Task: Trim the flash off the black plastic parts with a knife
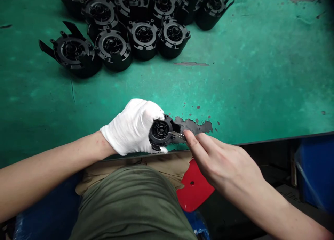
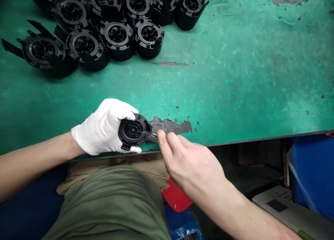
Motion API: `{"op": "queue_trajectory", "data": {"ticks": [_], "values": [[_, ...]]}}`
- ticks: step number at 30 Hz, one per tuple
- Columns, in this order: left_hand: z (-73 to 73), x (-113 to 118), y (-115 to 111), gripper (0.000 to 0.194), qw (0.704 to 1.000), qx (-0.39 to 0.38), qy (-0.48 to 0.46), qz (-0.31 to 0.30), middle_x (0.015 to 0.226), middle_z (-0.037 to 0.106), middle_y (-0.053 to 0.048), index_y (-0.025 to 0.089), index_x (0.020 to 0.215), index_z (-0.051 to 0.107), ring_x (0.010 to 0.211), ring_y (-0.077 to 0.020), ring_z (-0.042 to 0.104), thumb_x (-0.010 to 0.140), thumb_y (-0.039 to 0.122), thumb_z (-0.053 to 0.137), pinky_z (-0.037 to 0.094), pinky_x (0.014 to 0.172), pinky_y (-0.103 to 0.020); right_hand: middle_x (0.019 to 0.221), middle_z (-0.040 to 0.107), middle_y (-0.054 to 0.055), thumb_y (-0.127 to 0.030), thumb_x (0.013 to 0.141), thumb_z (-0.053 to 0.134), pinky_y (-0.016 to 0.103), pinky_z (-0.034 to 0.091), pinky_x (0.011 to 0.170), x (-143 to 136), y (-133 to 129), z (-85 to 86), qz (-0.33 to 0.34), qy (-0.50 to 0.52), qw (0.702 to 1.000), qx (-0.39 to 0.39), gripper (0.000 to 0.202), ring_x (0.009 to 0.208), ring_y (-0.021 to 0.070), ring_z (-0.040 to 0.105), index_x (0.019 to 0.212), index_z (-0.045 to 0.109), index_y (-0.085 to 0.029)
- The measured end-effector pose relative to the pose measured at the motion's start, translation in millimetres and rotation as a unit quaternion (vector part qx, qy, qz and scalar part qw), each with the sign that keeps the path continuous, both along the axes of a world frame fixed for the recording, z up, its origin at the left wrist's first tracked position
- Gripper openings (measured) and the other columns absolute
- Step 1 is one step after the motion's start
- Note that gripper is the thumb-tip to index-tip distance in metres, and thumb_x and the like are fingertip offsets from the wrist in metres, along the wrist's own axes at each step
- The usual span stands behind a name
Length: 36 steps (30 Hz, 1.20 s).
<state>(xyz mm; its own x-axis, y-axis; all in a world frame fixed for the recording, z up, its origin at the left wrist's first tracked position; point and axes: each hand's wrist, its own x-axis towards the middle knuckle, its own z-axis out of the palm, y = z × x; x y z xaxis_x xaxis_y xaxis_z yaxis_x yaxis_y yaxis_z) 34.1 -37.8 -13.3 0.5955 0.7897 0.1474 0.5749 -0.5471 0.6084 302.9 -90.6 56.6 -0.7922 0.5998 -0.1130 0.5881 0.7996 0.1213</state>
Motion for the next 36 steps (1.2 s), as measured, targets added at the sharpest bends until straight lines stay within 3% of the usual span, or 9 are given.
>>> {"op": "queue_trajectory", "data": {"ticks": [5, 11, 14, 17, 20, 25, 28, 32, 36], "values": [[-4.6, -1.3, -0.5, 0.068, 1.0, 0.013, -0.019, -0.004, 0.096, 0.075, -0.012, 0.02, 0.099, 0.066, 0.096, -0.0352, 0.078, 0.073, 0.082, 0.076, 0.059, 0.086, -0.048, 0.083, 0.061, 0.006, 0.003, 0.091, 0.042, 0.036, 0.04, 0.053, 3.4, 9.4, -1.8, 0.03, 0.03, 0.999, -0.005, 0.052, 0.07, 0.0226, 0.057, 0.142, 0.051, 0.003], [-6.0, 0.4, -0.7, 0.068, 0.999, 0.003, -0.047, 0.011, 0.103, 0.077, -0.013, 0.021, 0.098, 0.067, 0.097, -0.0352, 0.079, 0.068, 0.08, 0.082, 0.059, 0.089, -0.049, 0.085, 0.064, 0.004, -0.002, 0.099, 0.044, 0.034, 0.036, 0.053, 13.7, 18.2, -11.2, 0.016, 0.083, 0.996, -0.042, 0.051, 0.07, 0.0203, 0.058, 0.149, 0.05, -0.012], [-10.9, -2.9, -2.2, 0.072, 0.997, -0.001, -0.074, 0.005, 0.114, 0.078, -0.015, 0.021, 0.106, 0.067, 0.103, -0.0356, 0.079, 0.068, 0.079, 0.085, 0.06, 0.092, -0.049, 0.091, 0.064, 0.003, -0.012, 0.108, 0.05, 0.031, 0.042, 0.058, 21.2, 11.5, -18.7, -0.048, 0.149, 0.984, -0.082, 0.038, 0.07, 0.0166, 0.058, 0.146, 0.054, -0.014], [-17.7, -7.5, -4.4, 0.08, 0.992, 0.034, -0.125, 0.003, 0.13, 0.076, -0.019, 0.021, 0.121, 0.06, 0.116, -0.0365, 0.077, 0.071, 0.078, 0.087, 0.061, 0.098, -0.052, 0.097, 0.065, 0.005, -0.016, 0.11, 0.055, 0.03, 0.049, 0.068, 21.5, -3.3, -24.5, -0.129, 0.24, 0.952, -0.136, 0.035, 0.078, 0.0162, 0.062, 0.145, 0.056, -0.015], [-19.0, -8.8, -5.4, 0.082, 0.987, 0.056, -0.151, -0.004, 0.136, 0.074, -0.021, 0.022, 0.125, 0.056, 0.12, -0.0358, 0.076, 0.072, 0.073, 0.09, 0.062, 0.099, -0.052, 0.091, 0.064, 0.002, -0.022, 0.111, 0.058, 0.028, 0.048, 0.066, 8.1, -16.2, -29.6, -0.146, 0.299, 0.928, -0.165, 0.039, 0.072, 0.0149, 0.059, 0.149, 0.054, -0.015], [-8.5, -3.5, -4.4, 0.057, 0.992, 0.025, -0.126, 0.009, 0.115, 0.079, -0.013, 0.023, 0.102, 0.064, 0.106, -0.0334, 0.079, 0.074, 0.065, 0.091, 0.064, 0.089, -0.047, 0.082, 0.058, -0.002, -0.023, 0.114, 0.049, 0.029, 0.039, 0.056, -22.1, -17.2, -37.2, -0.107, 0.22, 0.967, -0.068, 0.045, 0.062, 0.0134, 0.053, 0.159, 0.049, -0.015], [-4.5, -1.3, -3.5, 0.057, 0.993, 0.006, -0.119, 0.016, 0.109, 0.079, -0.011, 0.024, 0.094, 0.064, 0.102, -0.0331, 0.079, 0.07, 0.067, 0.093, 0.063, 0.087, -0.047, 0.08, 0.057, -0.001, -0.017, 0.112, 0.049, 0.03, 0.04, 0.058, -24.1, -17.3, -35.0, -0.113, 0.214, 0.97, -0.038, 0.037, 0.063, 0.0136, 0.053, 0.148, 0.058, -0.012], [-4.6, -1.3, -0.7, 0.066, 0.991, -0.015, -0.13, 0.018, 0.109, 0.078, -0.011, 0.023, 0.102, 0.067, 0.098, -0.0322, 0.078, 0.066, 0.072, 0.093, 0.062, 0.087, -0.046, 0.085, 0.062, 0.002, -0.013, 0.106, 0.051, 0.028, 0.045, 0.059, -17.3, -25.3, -30.2, -0.112, 0.287, 0.945, -0.109, 0.018, 0.069, 0.0142, 0.058, 0.116, 0.066, -0.016], [-9.0, -4.6, 2.0, 0.085, 0.993, -0.043, -0.112, 0.008, 0.106, 0.078, -0.012, 0.019, 0.114, 0.069, 0.094, -0.0313, 0.076, 0.064, 0.085, 0.087, 0.061, 0.09, -0.047, 0.092, 0.065, 0.004, -0.015, 0.108, 0.05, 0.028, 0.053, 0.066, -24.8, -27.0, -40.9, -0.166, 0.333, 0.916, -0.15, 0.04, 0.077, 0.0164, 0.063, 0.147, 0.056, -0.016]]}}
